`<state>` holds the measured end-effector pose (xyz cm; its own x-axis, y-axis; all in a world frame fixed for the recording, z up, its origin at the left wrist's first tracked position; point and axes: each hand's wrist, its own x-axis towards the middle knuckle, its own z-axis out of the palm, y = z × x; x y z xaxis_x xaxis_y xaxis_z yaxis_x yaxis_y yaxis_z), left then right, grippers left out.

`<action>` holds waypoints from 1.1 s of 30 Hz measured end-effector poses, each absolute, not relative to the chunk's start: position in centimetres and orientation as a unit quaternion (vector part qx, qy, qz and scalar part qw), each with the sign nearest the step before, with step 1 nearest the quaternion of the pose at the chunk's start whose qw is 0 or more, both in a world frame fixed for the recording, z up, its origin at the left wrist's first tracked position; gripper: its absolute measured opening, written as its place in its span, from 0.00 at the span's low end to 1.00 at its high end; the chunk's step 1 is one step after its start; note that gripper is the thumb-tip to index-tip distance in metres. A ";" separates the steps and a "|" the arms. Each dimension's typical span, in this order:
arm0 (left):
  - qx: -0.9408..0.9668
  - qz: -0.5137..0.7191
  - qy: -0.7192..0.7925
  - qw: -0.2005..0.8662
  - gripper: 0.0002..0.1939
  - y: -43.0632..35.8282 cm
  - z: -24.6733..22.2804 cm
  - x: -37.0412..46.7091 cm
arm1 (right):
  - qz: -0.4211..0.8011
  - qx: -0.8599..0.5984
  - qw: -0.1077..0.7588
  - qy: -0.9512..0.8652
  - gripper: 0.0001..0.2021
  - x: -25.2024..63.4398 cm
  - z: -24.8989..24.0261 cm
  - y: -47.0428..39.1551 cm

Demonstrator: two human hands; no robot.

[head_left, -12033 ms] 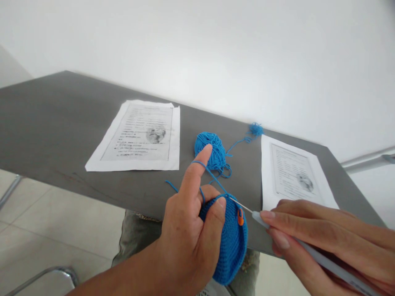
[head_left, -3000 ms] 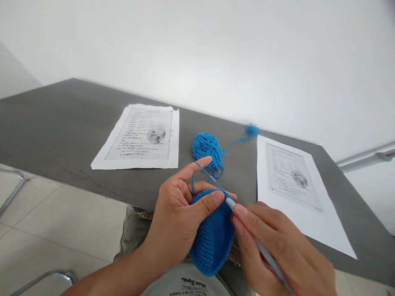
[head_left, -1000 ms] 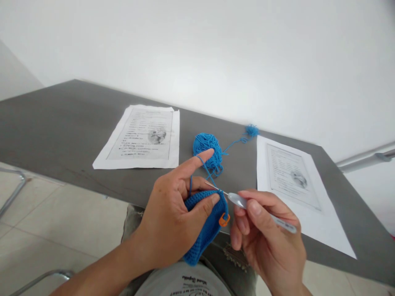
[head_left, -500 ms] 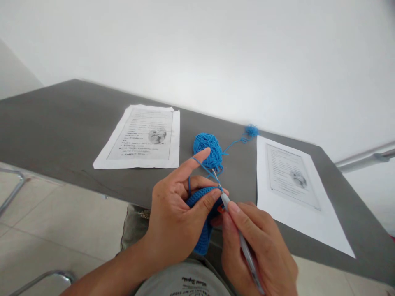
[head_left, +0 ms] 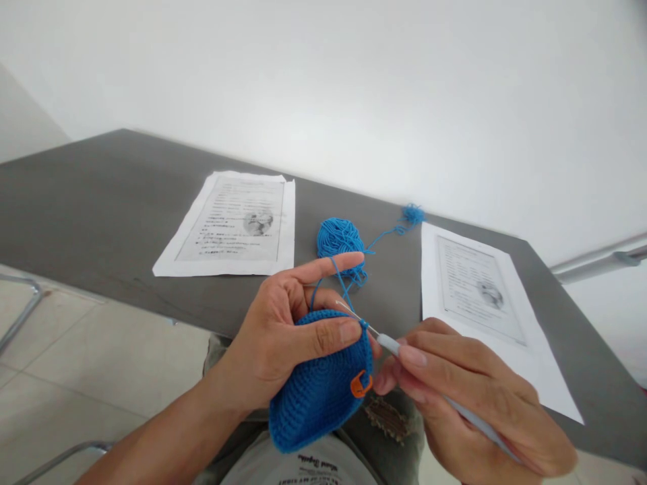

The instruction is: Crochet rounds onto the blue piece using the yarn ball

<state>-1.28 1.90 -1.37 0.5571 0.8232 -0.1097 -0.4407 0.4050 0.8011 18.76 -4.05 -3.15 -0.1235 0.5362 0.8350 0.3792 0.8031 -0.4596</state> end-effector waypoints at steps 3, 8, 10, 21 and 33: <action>0.402 0.409 0.282 0.769 0.41 1.4 -0.7 -0.9 | 0.141 -0.330 0.586 -0.726 0.26 19.1 -3.1 -4.5; 0.512 0.503 0.443 0.537 0.36 0.1 -0.9 0.4 | 0.279 -0.425 0.651 -0.564 0.15 17.1 -4.0 -5.4; 0.573 0.507 0.443 0.467 0.33 -0.1 -1.6 0.7 | 0.194 -0.469 0.631 -0.586 0.14 16.1 -4.6 -5.4; 0.381 0.476 0.281 0.741 0.36 1.0 -1.5 -0.2 | -0.057 -0.407 0.509 -0.756 0.34 16.3 -4.8 -6.4; 0.339 0.385 0.241 0.824 0.32 2.1 -1.5 -1.4 | 0.082 -0.287 0.552 -0.779 0.29 20.0 -2.6 -3.2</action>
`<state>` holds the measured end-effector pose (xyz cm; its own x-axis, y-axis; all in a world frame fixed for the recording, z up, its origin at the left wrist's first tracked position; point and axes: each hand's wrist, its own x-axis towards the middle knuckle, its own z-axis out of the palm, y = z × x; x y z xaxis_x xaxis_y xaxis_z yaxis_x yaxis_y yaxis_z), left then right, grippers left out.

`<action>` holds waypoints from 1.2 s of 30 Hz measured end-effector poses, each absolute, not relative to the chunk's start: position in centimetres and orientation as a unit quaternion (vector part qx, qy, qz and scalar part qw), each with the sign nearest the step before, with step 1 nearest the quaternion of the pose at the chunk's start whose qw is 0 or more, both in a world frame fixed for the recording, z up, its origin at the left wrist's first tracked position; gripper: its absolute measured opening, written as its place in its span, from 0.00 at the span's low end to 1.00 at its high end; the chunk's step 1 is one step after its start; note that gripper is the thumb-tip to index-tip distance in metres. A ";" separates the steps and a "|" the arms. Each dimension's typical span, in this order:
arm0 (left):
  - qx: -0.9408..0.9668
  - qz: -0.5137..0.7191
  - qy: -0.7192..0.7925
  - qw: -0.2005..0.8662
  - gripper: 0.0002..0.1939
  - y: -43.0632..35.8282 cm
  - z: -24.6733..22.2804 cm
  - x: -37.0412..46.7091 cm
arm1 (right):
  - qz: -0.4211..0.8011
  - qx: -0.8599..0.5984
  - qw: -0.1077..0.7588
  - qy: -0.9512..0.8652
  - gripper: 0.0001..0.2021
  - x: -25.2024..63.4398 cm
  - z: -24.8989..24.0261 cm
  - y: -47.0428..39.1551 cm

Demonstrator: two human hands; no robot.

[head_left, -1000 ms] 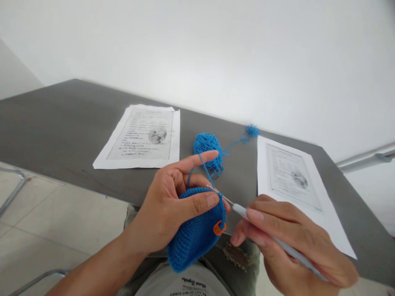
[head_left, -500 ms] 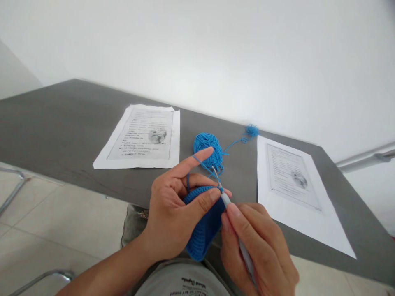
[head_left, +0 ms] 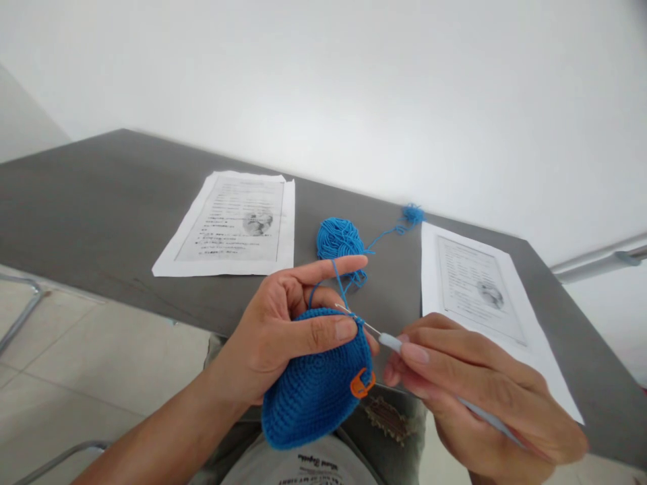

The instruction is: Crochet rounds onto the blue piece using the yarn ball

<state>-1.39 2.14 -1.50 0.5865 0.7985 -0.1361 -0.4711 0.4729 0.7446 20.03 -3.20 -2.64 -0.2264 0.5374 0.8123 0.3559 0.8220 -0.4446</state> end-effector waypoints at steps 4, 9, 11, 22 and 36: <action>0.328 0.368 0.226 0.840 0.30 2.5 -1.6 -1.5 | 0.105 -0.278 0.536 -0.790 0.28 20.9 -1.9 -3.5; 0.344 0.350 0.229 0.841 0.27 2.7 -1.5 -1.6 | 0.108 -0.292 0.515 -0.799 0.25 21.7 -1.7 -3.9; 0.351 0.344 0.235 0.839 0.27 2.8 -1.5 -1.6 | 0.104 -0.293 0.510 -0.802 0.24 22.0 -1.5 -4.0; 0.373 0.310 0.265 0.833 0.29 2.9 -1.1 -2.0 | 0.097 -0.319 0.343 -0.878 0.20 24.5 1.4 -5.2; 0.385 0.282 0.244 0.844 0.24 3.1 -1.3 -2.4 | 0.192 -0.395 0.448 -0.779 0.11 23.4 1.2 -5.1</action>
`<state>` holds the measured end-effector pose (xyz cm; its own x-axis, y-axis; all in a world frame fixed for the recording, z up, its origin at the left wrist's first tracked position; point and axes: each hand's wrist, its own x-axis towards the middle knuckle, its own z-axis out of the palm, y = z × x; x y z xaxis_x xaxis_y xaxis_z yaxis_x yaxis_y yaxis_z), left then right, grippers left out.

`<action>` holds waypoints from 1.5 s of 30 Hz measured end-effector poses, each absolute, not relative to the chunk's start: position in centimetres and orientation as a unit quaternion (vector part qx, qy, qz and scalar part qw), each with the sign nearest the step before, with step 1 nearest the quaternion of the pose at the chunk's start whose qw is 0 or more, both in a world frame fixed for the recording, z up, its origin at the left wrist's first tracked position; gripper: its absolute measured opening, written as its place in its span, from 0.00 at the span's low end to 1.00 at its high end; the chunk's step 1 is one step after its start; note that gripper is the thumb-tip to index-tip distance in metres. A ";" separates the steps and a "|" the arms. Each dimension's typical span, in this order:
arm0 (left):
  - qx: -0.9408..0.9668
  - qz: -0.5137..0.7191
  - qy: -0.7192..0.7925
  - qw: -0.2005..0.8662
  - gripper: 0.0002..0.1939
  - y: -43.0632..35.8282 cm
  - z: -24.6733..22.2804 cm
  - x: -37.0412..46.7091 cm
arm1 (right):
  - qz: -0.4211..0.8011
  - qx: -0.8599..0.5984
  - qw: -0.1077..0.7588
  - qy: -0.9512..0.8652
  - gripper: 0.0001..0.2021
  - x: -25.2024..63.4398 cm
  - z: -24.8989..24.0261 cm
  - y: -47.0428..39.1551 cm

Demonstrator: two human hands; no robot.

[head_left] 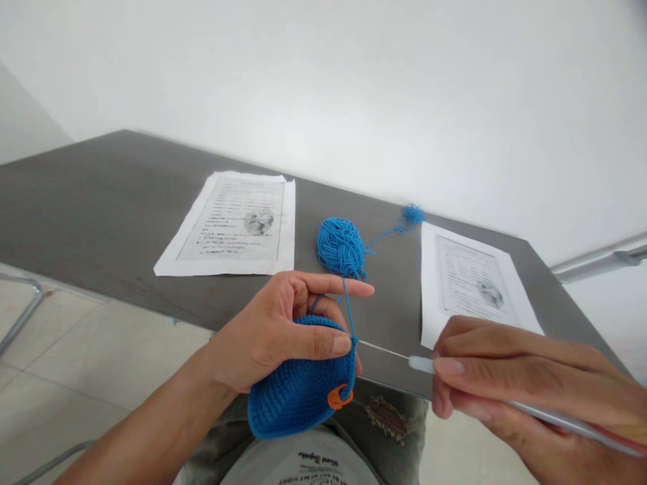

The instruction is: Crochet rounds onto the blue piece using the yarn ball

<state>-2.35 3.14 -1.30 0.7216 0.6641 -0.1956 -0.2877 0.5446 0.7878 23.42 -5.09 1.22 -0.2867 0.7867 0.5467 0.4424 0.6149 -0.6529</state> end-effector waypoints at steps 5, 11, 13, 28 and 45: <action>0.374 0.286 0.252 0.845 0.24 3.2 -1.4 -2.3 | 0.391 -0.334 0.541 -0.665 0.11 23.0 -1.1 -4.3; 0.430 0.334 0.301 0.783 0.29 2.7 -1.3 -1.2 | 0.596 -0.313 0.640 -0.370 0.06 18.6 -3.8 -3.4; 0.452 0.380 0.365 0.720 0.29 2.2 -1.0 -0.5 | 0.593 -0.307 0.653 -0.357 0.06 17.0 -4.3 -3.3; 0.398 0.434 0.410 0.696 0.30 0.6 -0.3 0.1 | 0.513 -0.335 0.698 -0.371 0.06 15.5 -3.4 -4.0; 0.396 0.378 0.368 0.752 0.42 0.6 -0.5 -0.5 | 0.505 -0.332 0.638 -0.478 0.06 19.0 -2.9 -4.1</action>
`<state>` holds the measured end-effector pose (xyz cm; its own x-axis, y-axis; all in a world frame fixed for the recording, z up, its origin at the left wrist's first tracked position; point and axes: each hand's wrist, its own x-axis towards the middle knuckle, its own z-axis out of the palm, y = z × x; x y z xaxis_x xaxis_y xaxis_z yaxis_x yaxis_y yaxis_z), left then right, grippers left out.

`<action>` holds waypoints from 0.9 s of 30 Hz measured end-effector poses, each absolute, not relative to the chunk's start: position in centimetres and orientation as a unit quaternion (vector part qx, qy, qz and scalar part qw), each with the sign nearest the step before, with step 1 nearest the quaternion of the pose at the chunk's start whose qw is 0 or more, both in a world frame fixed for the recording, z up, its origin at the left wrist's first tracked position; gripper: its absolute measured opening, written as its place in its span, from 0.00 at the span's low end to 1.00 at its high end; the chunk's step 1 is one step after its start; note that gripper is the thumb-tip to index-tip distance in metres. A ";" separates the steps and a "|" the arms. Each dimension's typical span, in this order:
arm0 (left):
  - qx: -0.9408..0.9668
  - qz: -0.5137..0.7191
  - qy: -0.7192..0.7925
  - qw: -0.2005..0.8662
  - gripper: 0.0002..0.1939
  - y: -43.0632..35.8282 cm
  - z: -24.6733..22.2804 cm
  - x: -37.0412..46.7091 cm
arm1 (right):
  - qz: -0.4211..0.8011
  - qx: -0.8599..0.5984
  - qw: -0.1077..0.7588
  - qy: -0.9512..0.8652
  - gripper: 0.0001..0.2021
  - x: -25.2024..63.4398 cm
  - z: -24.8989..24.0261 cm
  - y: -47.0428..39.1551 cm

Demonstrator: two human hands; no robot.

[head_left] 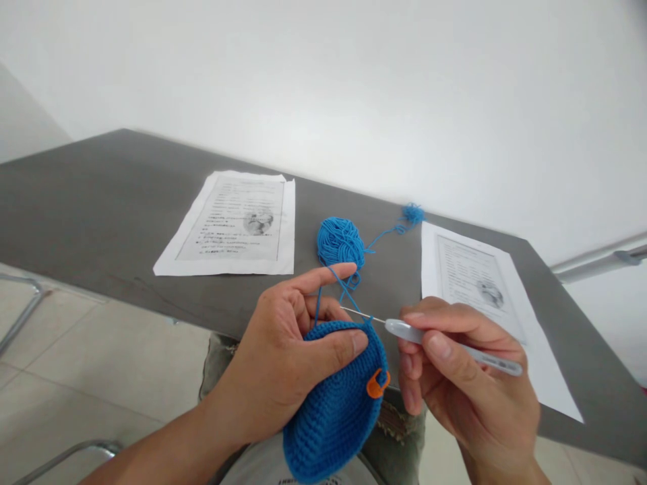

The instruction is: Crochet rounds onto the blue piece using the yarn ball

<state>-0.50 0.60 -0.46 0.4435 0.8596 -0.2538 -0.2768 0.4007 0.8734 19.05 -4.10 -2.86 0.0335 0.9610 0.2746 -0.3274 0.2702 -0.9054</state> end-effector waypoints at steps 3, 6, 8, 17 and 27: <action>0.396 0.376 0.375 0.749 0.43 0.5 -0.4 -0.5 | 0.483 -0.347 0.617 -0.515 0.06 19.8 -2.6 -4.1; 0.404 0.373 0.386 0.741 0.42 0.4 -0.3 -0.5 | 0.453 -0.355 0.605 -0.550 0.07 20.6 -2.3 -4.2; 0.409 0.377 0.393 0.732 0.41 0.3 -0.3 -0.4 | 0.439 -0.363 0.597 -0.564 0.07 21.0 -2.1 -4.3; 0.405 0.361 0.402 0.738 0.42 0.3 0.1 -0.3 | 0.463 -0.358 0.621 -0.522 0.06 19.8 -2.4 -4.3; 0.440 0.357 0.426 0.705 0.41 0.3 0.0 -0.3 | 0.457 -0.364 0.595 -0.552 0.06 20.4 -2.1 -4.2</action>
<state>-0.27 0.31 0.01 0.3829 0.8785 -0.2858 -0.1287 0.3572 0.9251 20.43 -4.25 -2.09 -0.0266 0.9458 0.3235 -0.1421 0.3168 -0.9378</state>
